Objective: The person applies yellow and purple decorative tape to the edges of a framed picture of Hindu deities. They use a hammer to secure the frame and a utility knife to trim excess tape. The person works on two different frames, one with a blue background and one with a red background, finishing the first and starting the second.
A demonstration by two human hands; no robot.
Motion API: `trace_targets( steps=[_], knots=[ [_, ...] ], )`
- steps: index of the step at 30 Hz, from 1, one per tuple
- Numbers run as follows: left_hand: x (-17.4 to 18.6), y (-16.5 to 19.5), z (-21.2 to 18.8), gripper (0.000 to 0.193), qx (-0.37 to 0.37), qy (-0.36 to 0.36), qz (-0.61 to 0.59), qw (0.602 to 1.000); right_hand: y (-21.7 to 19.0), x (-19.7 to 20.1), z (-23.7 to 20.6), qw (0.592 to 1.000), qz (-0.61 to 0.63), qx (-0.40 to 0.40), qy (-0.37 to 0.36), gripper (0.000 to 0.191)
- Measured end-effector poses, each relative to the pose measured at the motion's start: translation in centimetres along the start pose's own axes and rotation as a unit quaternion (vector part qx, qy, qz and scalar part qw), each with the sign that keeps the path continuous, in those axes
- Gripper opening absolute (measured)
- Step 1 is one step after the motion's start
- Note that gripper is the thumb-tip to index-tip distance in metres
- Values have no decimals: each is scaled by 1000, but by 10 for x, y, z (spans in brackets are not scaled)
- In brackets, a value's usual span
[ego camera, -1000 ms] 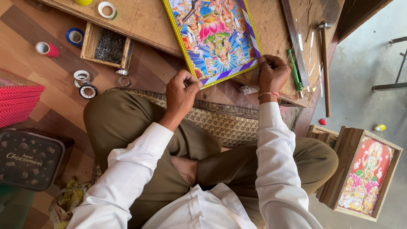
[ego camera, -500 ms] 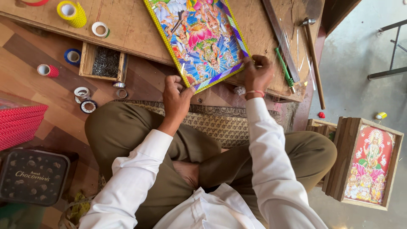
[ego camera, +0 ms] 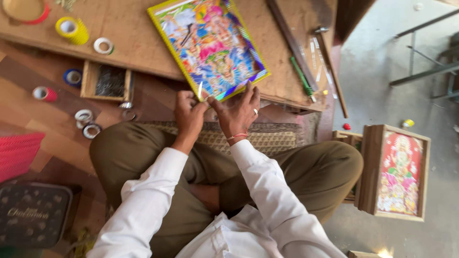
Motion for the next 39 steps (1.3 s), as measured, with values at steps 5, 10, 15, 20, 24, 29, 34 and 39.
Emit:
trace_targets(
  steps=[5, 10, 15, 20, 24, 29, 34, 39],
  knots=[
    [1, 5, -4, 39, 6, 1, 46, 999, 55, 56, 78, 994, -37, 64, 85, 55],
    [1, 8, 0, 40, -14, 6, 23, 1000, 106, 114, 135, 974, -212, -82, -12, 50],
    [5, 4, 3, 37, -1, 11, 50, 999, 116, 101, 132, 973, -207, -99, 14, 51],
    [9, -1, 5, 34, -5, 12, 33, 999, 127, 88, 136, 984, -175, -47, 3, 47],
    [11, -1, 5, 35, -8, 23, 53, 998, 109, 81, 124, 994, 99, -31, -30, 21],
    [15, 2, 6, 34, 35, 11, 58, 998, 47, 50, 56, 889, 349, -114, -275, 28],
    [16, -2, 3, 28, 133, -37, -122, 983, -6, 22, 7, 904, 310, -28, -293, 59],
    [18, -4, 2, 22, 143, -29, -97, 985, -19, 11, 4, 938, 190, -6, -290, 52]
  ],
)
Point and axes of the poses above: each hand's wrist, its own z-axis towards the middle knuckle, its own x-axis out of the back of the hand, y = z × x, the point moved 3 cm from there along z, towards the middle knuckle, and after that the axes turned 1 degree about y, right-handed, at the moved point
